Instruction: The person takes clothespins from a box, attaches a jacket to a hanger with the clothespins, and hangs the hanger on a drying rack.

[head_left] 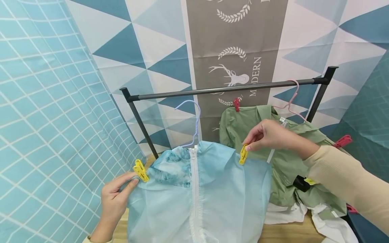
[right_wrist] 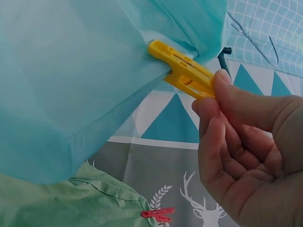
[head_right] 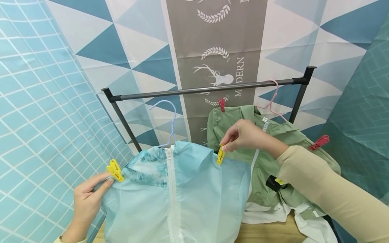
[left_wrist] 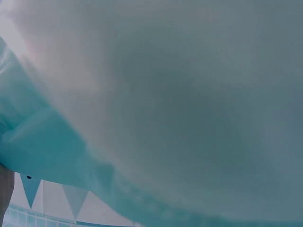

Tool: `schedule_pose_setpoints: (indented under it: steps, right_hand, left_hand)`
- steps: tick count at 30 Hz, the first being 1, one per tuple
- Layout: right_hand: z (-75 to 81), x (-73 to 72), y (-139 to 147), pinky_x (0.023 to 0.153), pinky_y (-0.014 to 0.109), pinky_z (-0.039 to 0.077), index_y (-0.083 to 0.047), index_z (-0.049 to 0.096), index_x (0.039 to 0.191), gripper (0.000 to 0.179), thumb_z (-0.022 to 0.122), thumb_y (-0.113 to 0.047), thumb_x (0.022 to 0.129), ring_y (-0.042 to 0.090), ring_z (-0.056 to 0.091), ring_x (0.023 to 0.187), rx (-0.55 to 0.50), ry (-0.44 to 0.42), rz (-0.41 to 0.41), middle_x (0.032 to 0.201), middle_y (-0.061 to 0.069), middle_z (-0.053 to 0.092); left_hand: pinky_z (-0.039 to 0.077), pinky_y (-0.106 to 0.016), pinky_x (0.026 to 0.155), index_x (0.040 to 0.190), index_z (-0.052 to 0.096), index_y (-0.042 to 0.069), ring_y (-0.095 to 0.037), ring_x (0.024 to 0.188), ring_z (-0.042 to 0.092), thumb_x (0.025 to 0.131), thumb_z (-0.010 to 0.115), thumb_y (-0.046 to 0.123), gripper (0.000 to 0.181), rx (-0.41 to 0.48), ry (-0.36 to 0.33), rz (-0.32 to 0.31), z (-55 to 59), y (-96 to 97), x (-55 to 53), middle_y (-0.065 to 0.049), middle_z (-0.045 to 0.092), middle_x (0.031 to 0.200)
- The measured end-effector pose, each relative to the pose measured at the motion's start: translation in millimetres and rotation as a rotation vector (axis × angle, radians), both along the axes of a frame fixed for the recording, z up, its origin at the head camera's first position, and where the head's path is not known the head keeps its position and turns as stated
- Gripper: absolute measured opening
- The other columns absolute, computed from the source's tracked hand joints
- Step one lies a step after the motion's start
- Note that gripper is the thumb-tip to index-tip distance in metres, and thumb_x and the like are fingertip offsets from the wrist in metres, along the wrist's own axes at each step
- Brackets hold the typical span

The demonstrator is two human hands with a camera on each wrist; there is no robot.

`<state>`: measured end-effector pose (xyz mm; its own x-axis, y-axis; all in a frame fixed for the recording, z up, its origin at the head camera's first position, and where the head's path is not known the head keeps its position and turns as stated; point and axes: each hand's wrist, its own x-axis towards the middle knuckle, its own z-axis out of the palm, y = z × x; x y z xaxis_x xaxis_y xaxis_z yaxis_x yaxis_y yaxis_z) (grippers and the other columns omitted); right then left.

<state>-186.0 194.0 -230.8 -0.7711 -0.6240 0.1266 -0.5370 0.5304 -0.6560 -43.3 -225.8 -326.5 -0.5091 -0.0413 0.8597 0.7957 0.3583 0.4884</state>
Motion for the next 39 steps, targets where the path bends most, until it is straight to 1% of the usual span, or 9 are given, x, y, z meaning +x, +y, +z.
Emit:
schedule_pose_setpoints:
  steps: [4, 9, 14, 17, 22, 28, 31, 35, 39]
  right_hand:
    - [-2.8, -1.4, 1.1, 0.066, 0.019, 0.055, -0.001, 0.074, 0.099, 0.023, 0.078, -0.013, 0.08, 0.006, 0.069, 0.073, -0.003, -0.006, 0.039, 0.087, 0.01, 0.076]
    - [-7.8, -4.3, 6.1, 0.076, 0.019, 0.055, 0.002, 0.064, 0.12, 0.042, 0.073, -0.02, 0.085, 0.015, 0.069, 0.092, 0.026, -0.039, 0.106, 0.103, 0.01, 0.073]
    - [-13.9, -3.6, 12.9, 0.081, 0.02, 0.055, 0.004, 0.051, 0.134, 0.062, 0.074, -0.026, 0.085, 0.021, 0.066, 0.104, 0.071, -0.148, 0.162, 0.114, 0.011, 0.069]
    - [-17.9, -2.4, 15.2, 0.082, 0.021, 0.055, 0.005, 0.053, 0.13, 0.058, 0.073, -0.026, 0.085, 0.019, 0.066, 0.104, 0.071, -0.19, 0.211, 0.114, 0.013, 0.068]
    - [-25.7, -0.1, 15.6, 0.077, 0.021, 0.055, 0.004, 0.066, 0.112, 0.034, 0.069, -0.021, 0.088, 0.004, 0.067, 0.089, 0.039, -0.169, 0.267, 0.104, 0.014, 0.072]
    - [-43.0, 3.2, 13.2, 0.057, 0.02, 0.044, -0.001, 0.073, 0.092, 0.015, 0.066, -0.014, 0.09, -0.002, 0.048, 0.063, -0.05, -0.07, 0.178, 0.08, 0.004, 0.07]
    - [-52.2, 5.2, 13.4, 0.055, 0.021, 0.042, 0.0, 0.072, 0.093, 0.016, 0.064, -0.014, 0.092, -0.001, 0.046, 0.061, -0.091, -0.061, 0.154, 0.08, 0.002, 0.07]
    - [-61.6, 7.2, 13.7, 0.054, 0.022, 0.042, 0.0, 0.072, 0.097, 0.018, 0.061, -0.014, 0.094, -0.001, 0.045, 0.06, -0.135, -0.062, 0.177, 0.08, 0.003, 0.07]
    - [-69.1, 11.0, 12.1, 0.051, 0.021, 0.039, -0.002, 0.073, 0.093, 0.015, 0.062, -0.013, 0.093, -0.001, 0.041, 0.056, -0.167, 0.009, 0.166, 0.071, 0.005, 0.067]
  left_hand:
    - [0.05, -0.012, 0.088, 0.093, 0.071, -0.01, -0.002, 0.098, 0.068, 0.075, 0.061, -0.026, 0.026, 0.021, -0.01, 0.018, -1.9, -1.5, 3.4, 0.009, 0.075, 0.099]
    - [0.05, -0.012, 0.09, 0.093, 0.071, -0.012, -0.003, 0.1, 0.068, 0.074, 0.06, -0.027, 0.026, 0.028, -0.017, 0.026, -2.7, -2.9, 4.2, 0.008, 0.074, 0.101]
    - [0.05, -0.012, 0.087, 0.091, 0.07, -0.012, -0.002, 0.098, 0.068, 0.073, 0.059, -0.029, 0.027, 0.005, -0.007, 0.036, -3.8, -2.8, 3.3, 0.009, 0.074, 0.099]
    - [0.051, -0.011, 0.084, 0.092, 0.07, -0.012, -0.002, 0.096, 0.068, 0.074, 0.058, -0.029, 0.027, -0.013, -0.007, 0.043, -3.8, -3.1, 3.1, 0.01, 0.074, 0.099]
    - [0.051, -0.011, 0.083, 0.093, 0.07, -0.012, -0.002, 0.096, 0.068, 0.075, 0.058, -0.029, 0.027, -0.026, -0.009, 0.054, -3.2, -3.0, 3.3, 0.01, 0.074, 0.1]
    - [0.051, -0.011, 0.084, 0.092, 0.07, -0.013, -0.002, 0.096, 0.069, 0.075, 0.058, -0.028, 0.026, -0.008, 0.0, 0.032, -3.3, -2.3, 2.3, 0.009, 0.074, 0.1]
    - [0.051, -0.012, 0.085, 0.093, 0.07, -0.013, -0.003, 0.097, 0.069, 0.075, 0.058, -0.028, 0.026, -0.001, 0.008, 0.012, -3.6, -2.1, 1.6, 0.008, 0.074, 0.1]
    - [0.051, -0.012, 0.084, 0.093, 0.07, -0.013, -0.003, 0.096, 0.069, 0.075, 0.058, -0.028, 0.026, -0.004, 0.011, 0.007, -3.1, -1.5, 1.6, 0.008, 0.074, 0.101]
    - [0.051, -0.012, 0.084, 0.092, 0.069, -0.014, -0.003, 0.096, 0.069, 0.075, 0.058, -0.028, 0.024, -0.011, 0.003, 0.027, -2.7, -0.1, 1.9, 0.008, 0.074, 0.1]
